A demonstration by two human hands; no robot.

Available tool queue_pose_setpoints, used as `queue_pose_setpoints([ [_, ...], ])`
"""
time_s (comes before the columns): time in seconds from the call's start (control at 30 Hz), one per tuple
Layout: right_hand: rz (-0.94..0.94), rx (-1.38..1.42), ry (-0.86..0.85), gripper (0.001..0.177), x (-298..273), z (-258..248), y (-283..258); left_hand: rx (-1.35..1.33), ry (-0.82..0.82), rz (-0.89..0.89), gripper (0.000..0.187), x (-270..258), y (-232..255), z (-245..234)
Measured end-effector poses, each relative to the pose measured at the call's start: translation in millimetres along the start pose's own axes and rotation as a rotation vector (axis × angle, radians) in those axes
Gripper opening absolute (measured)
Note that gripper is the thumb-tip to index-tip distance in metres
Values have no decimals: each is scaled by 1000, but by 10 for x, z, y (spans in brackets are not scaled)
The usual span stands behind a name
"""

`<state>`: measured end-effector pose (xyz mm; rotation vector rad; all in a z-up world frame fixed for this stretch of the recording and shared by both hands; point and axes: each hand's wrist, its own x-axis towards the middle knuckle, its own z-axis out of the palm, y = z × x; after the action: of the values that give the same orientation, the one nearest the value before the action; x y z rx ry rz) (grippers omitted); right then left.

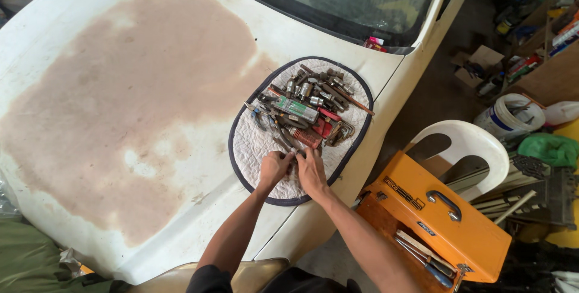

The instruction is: The person repeatedly picks up various tools from a cloth on the hood of a white car and places them into an open orange toolbox drawer. The person handles wrenches, screwdrivers, and other hand tools one at a time, moving them from the car hood to the toolbox.

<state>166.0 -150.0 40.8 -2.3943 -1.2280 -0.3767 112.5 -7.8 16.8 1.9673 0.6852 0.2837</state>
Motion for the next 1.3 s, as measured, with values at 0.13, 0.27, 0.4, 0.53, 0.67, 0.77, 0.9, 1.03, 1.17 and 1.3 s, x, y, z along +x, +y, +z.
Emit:
queue_pose_setpoints([
  [0.13,-20,81,-14,26,-45,-129,11,157,128,-31,52,-32,83,95],
  [0.27,39,244,51,13,-193,-223,164,191,157,-33,50,10,55,159],
  [0.4,132,420,32,17,-429,-370,416,106,193,-48,44,-104,88,207],
  [0.53,470,628,-54,17,-690,-503,670,-239,-35,-12,41,-429,315,447],
  [0.67,529,802,94,25,-1033,-556,983,-371,-236,118,34,-587,659,833],
  [0.77,554,874,179,21,-1340,-597,1328,-282,-356,146,33,-678,871,1183],
  [0.9,657,910,307,23,-1916,-746,1725,-396,-546,141,34,-893,1113,1791],
  [1.03,783,954,385,26,-2588,-1058,2090,-547,-713,53,36,-1212,1313,2514],
  [1.17,699,724,402,26,-3343,-1447,2417,-587,-775,-167,36,-1645,1451,3208],
  [1.3,859,670,328,28,-4047,-1536,2670,-560,-794,-202,35,-2035,1367,3850],
])
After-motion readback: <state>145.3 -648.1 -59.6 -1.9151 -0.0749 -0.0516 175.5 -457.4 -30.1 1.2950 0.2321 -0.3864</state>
